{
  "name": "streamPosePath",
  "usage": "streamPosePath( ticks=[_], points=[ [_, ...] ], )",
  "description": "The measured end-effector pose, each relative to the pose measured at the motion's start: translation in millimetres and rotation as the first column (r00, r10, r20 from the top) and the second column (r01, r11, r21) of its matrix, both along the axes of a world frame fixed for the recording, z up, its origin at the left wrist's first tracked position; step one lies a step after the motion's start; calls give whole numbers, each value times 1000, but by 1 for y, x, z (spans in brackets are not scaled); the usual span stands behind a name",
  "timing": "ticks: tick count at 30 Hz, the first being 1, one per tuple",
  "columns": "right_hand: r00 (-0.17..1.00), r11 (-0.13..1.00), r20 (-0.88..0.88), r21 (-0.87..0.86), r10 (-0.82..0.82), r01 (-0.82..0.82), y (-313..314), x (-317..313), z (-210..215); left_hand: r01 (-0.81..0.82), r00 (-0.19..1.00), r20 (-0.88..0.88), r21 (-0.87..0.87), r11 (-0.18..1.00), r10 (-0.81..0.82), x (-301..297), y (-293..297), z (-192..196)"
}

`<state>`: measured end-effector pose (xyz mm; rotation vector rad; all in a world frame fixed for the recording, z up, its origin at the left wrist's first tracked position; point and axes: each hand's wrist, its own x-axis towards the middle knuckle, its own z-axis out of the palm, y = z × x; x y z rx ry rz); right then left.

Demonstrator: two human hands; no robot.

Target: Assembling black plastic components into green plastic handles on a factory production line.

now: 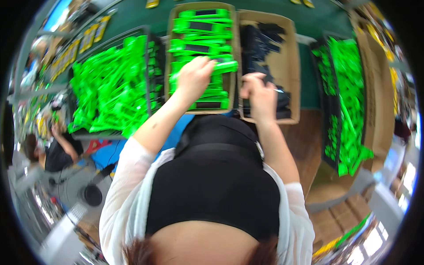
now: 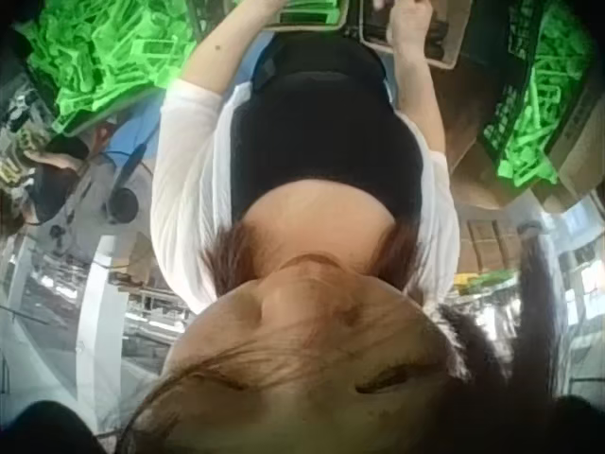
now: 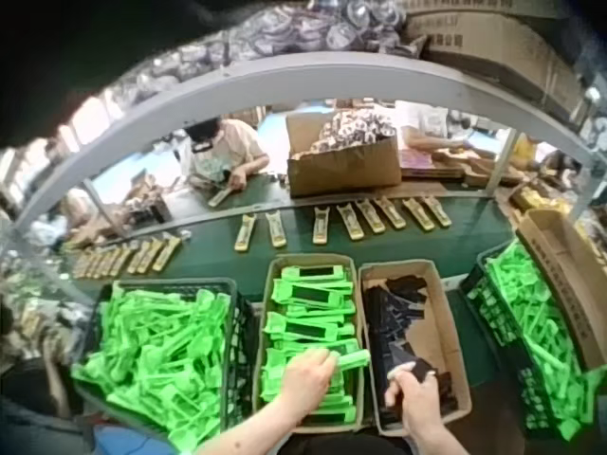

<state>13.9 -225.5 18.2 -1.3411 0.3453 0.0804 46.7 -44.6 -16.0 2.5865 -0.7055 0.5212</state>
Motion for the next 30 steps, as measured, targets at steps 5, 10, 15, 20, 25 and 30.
streamPosePath(
  ticks=[5,10,15,20,25,30],
  points=[
    [964,976,-153,19,217,-217,-29,-9,-17,-164,985,-23,217,962,173,52,44,-34],
    [900,926,-267,-57,346,-373,-48,-23,-38,-766,624,27,215,605,781,47,171,-11],
    [825,789,-272,-256,495,-558,-32,-19,-27,-648,334,-518,481,591,788,13,236,-49],
    [839,860,-186,124,511,-496,-1,-2,4,-789,596,-389,-445,423,702,-36,211,10],
    [909,858,-77,371,410,-356,25,6,8,-560,829,-416,-605,-567,-375,-60,134,24],
    [937,814,1,494,350,-305,34,4,-3,-680,642,-241,-618,-395,-728,-81,53,26]
  ],
)
